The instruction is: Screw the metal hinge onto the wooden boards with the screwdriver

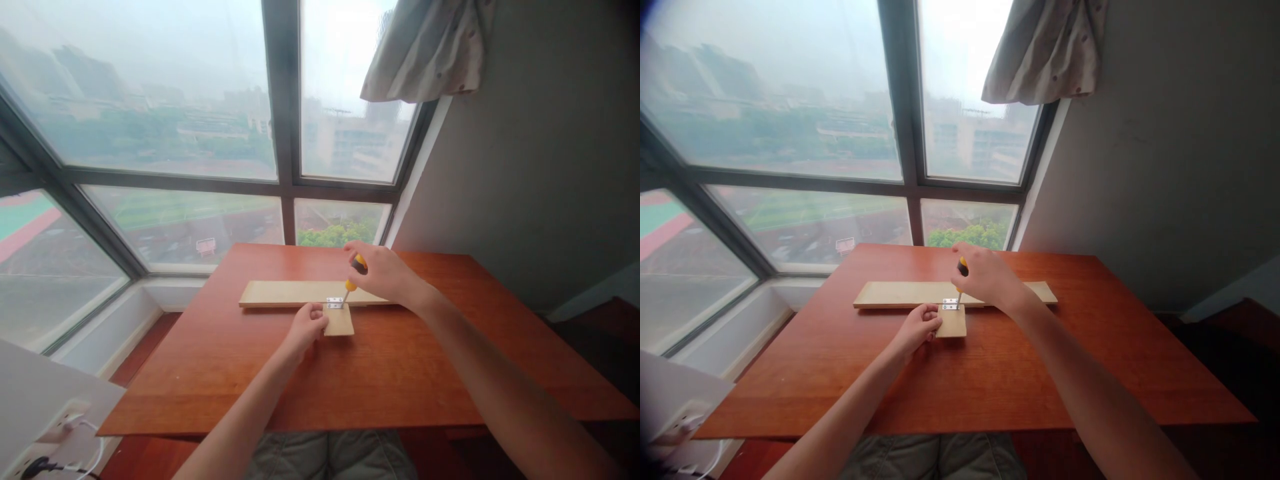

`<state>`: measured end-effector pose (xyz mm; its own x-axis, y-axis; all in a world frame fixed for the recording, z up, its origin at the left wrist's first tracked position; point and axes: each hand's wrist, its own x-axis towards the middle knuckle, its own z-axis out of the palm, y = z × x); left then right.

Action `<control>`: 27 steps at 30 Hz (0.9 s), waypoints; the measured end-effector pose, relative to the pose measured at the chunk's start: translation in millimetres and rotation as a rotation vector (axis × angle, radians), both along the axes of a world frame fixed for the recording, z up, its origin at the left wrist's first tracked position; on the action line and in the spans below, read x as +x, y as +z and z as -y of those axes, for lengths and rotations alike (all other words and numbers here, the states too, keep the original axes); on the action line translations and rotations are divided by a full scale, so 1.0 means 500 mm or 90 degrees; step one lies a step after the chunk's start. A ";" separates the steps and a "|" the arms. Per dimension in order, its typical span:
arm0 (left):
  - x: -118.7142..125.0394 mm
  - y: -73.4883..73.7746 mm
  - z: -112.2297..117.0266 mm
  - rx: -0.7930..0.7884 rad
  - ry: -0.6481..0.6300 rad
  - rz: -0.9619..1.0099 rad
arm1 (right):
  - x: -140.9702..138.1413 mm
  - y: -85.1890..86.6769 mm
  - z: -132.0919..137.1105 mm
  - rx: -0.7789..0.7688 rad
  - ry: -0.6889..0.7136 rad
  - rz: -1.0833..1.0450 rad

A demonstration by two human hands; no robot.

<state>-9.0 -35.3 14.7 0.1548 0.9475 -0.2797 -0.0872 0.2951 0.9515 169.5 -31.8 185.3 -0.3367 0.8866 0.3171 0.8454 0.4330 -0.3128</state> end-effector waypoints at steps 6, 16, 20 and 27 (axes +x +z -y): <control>0.002 0.012 0.002 -0.009 -0.012 0.024 | 0.003 0.007 -0.006 0.014 -0.059 0.026; 0.010 0.035 0.025 -0.124 -0.036 0.117 | 0.010 0.009 -0.035 -0.022 -0.054 0.005; 0.021 0.023 0.030 -0.072 -0.010 0.093 | 0.011 0.013 -0.029 -0.025 -0.054 0.023; 0.029 0.006 0.026 -0.057 -0.003 0.115 | -0.002 0.011 -0.033 -0.005 -0.093 0.061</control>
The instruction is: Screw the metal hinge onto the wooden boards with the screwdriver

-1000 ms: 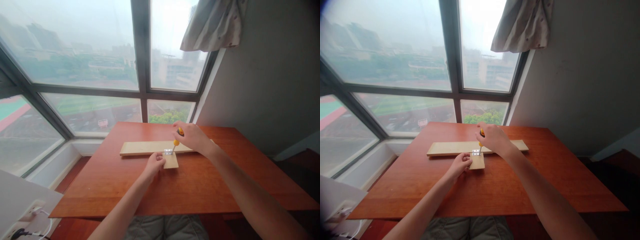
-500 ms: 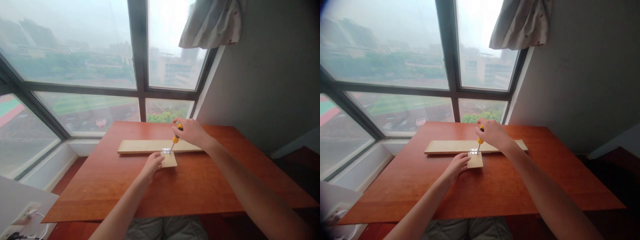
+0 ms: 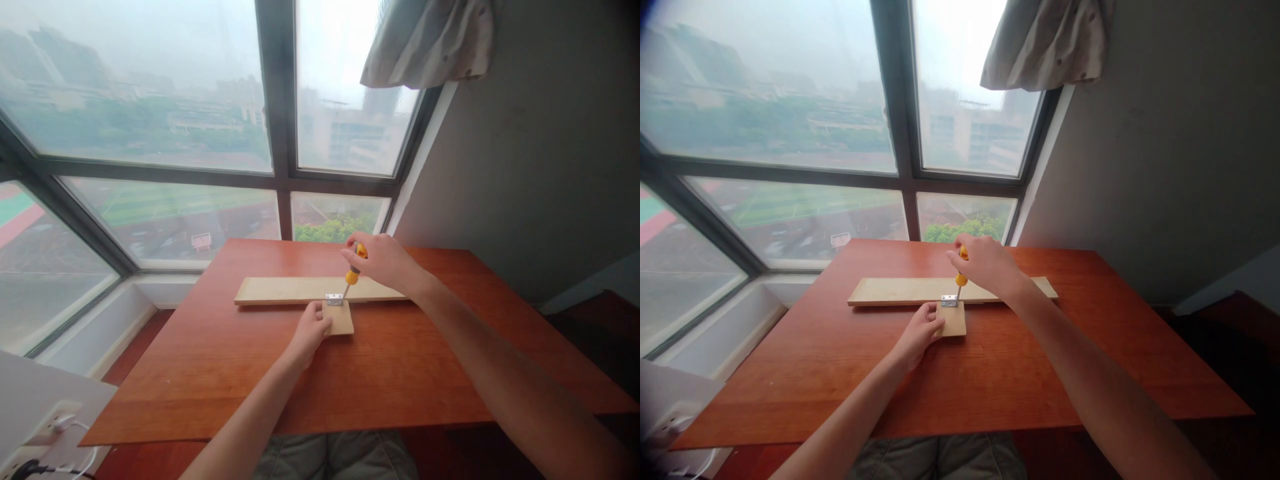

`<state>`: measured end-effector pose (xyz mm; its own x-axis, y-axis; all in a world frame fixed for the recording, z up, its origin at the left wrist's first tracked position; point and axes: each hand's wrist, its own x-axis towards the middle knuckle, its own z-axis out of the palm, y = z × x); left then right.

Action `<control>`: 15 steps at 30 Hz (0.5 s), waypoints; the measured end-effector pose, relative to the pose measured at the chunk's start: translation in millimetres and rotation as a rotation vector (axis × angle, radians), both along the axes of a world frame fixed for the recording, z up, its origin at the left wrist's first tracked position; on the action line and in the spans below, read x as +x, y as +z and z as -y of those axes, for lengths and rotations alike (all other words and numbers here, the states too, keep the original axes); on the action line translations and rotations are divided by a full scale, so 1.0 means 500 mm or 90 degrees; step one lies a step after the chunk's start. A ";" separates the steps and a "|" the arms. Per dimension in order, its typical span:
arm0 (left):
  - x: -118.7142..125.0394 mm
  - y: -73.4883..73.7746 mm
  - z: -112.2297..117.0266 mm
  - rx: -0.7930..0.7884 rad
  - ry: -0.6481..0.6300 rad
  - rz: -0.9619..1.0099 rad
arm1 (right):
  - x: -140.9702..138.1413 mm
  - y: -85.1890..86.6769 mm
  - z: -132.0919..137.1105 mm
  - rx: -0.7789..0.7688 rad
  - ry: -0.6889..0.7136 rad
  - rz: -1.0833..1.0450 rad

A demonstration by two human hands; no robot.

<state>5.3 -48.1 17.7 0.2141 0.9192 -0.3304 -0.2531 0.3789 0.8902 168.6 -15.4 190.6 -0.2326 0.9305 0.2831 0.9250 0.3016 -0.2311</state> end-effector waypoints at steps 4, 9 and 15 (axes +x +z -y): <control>-0.002 -0.002 -0.002 0.002 -0.007 0.043 | 0.002 0.003 0.001 -0.035 0.061 -0.055; -0.002 0.000 0.001 0.006 -0.006 0.056 | -0.001 0.011 0.008 -0.010 -0.023 0.022; -0.002 -0.006 0.002 0.011 -0.007 0.067 | 0.006 0.016 0.017 -0.034 0.052 -0.008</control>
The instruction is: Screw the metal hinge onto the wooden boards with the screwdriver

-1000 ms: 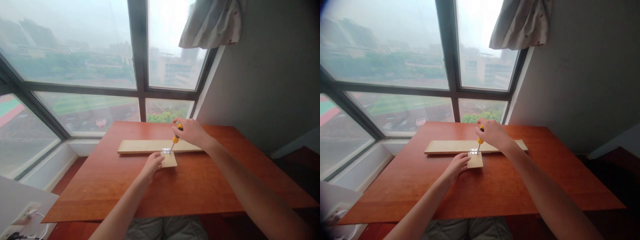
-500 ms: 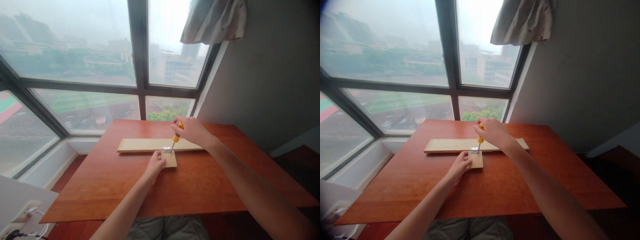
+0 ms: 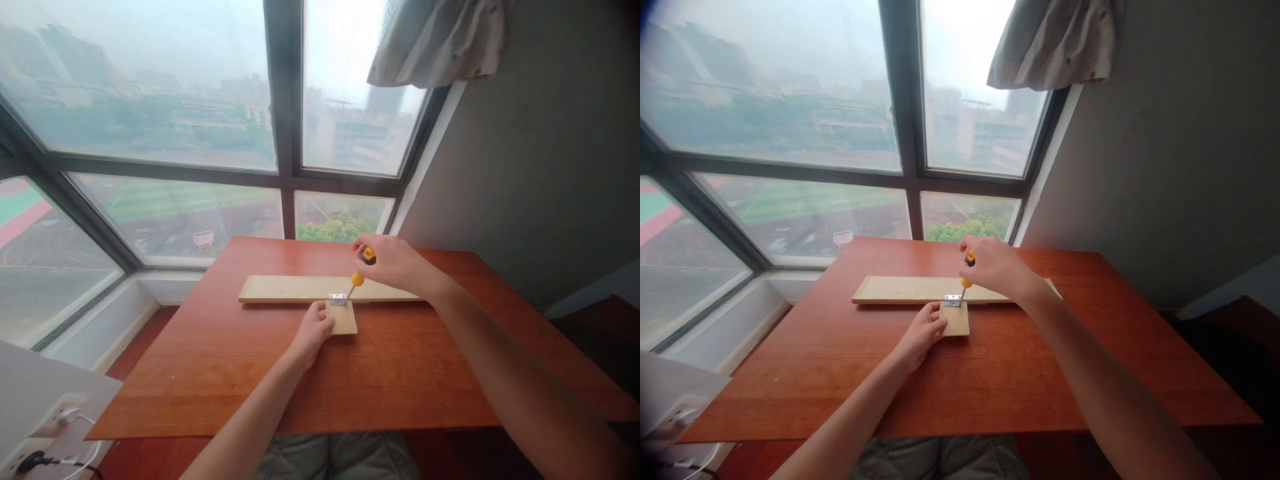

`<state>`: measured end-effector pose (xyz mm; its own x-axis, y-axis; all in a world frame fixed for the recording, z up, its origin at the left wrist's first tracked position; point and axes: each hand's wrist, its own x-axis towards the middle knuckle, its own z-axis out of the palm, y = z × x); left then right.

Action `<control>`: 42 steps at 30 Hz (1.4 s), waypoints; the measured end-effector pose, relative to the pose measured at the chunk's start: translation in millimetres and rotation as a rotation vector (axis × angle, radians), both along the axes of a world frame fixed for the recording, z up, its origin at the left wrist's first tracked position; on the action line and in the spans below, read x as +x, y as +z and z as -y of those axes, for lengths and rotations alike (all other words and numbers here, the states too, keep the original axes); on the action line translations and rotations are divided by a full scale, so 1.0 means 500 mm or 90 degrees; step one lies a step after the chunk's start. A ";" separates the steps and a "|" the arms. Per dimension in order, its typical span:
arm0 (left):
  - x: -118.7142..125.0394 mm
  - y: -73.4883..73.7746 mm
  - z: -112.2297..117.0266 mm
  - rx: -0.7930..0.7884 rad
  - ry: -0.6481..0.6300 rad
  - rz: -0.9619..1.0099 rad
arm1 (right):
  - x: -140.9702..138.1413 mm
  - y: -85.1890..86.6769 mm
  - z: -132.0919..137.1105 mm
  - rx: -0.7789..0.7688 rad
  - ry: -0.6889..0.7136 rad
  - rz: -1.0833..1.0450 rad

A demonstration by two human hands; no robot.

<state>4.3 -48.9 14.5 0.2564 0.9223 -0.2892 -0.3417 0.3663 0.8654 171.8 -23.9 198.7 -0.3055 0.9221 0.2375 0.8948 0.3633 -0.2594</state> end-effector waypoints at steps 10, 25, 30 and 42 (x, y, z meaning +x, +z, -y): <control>-0.002 0.002 0.001 0.003 -0.006 -0.016 | -0.008 -0.004 0.012 0.040 -0.083 0.069; -0.003 0.000 0.002 0.011 -0.005 0.014 | -0.004 -0.010 0.011 0.032 -0.021 0.007; -0.003 0.000 0.001 0.012 -0.008 0.018 | -0.007 -0.011 0.009 0.047 -0.111 0.074; -0.002 -0.003 0.001 0.008 -0.005 0.004 | -0.010 -0.020 0.007 0.078 -0.141 0.090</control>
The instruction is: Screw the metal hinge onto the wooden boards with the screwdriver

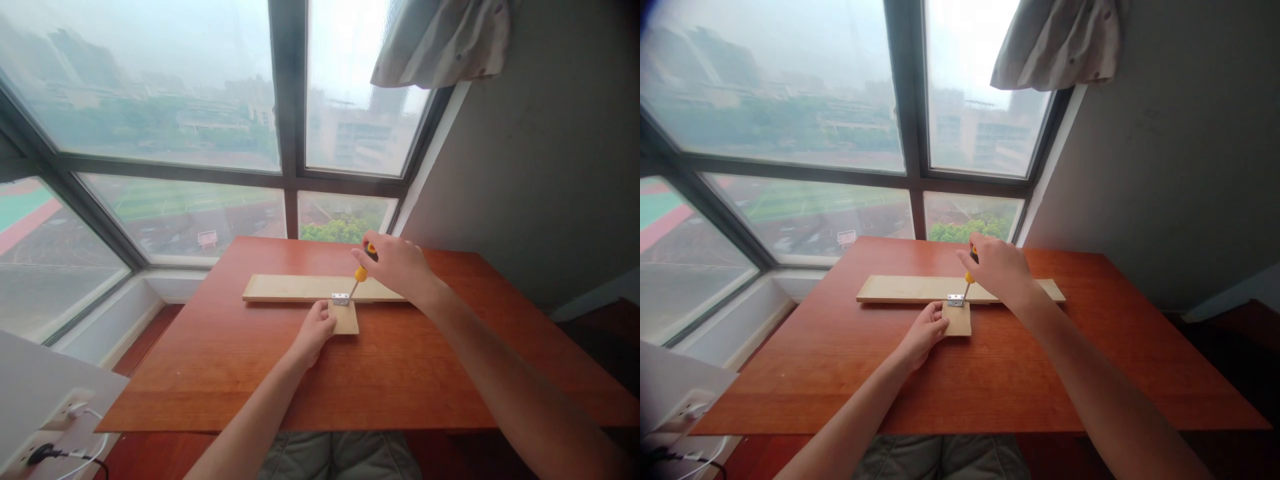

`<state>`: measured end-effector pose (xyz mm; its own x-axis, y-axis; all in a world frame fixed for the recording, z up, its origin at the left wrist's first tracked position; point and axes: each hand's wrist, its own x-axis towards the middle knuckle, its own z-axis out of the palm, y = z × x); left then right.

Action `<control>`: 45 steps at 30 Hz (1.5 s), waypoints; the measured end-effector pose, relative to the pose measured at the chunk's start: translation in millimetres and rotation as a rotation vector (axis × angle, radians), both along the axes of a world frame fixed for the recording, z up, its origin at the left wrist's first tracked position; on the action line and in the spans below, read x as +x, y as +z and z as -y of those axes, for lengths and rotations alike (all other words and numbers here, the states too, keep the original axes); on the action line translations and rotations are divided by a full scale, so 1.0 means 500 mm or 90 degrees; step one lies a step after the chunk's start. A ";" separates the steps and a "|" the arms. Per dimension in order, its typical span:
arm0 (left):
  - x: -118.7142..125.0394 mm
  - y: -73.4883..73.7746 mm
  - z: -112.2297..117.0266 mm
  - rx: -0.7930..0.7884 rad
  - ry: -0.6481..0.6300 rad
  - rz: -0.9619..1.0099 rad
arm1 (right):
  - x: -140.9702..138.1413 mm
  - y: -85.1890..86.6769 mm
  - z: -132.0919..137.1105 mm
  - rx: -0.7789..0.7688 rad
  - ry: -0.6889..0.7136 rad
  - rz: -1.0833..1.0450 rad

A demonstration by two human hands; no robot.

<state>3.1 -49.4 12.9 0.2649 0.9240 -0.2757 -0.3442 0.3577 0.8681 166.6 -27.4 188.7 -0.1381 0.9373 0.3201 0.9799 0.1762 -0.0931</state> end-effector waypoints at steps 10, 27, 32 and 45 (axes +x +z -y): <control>0.002 -0.002 -0.002 0.005 -0.002 -0.016 | -0.003 -0.004 0.001 0.006 0.016 -0.028; 0.004 -0.005 -0.004 0.003 0.008 -0.015 | -0.005 0.002 -0.002 -0.011 0.051 -0.037; 0.004 -0.005 -0.003 0.003 0.009 -0.016 | -0.003 -0.001 -0.006 0.003 0.029 -0.029; 0.004 -0.002 0.000 0.007 0.011 -0.031 | -0.004 -0.001 -0.010 0.012 -0.020 0.007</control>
<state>5.0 -49.3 12.0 0.2358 0.9314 -0.2772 -0.3078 0.3422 0.8878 164.6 -22.6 188.2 -0.1127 0.9347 0.3370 0.9859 0.1475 -0.0794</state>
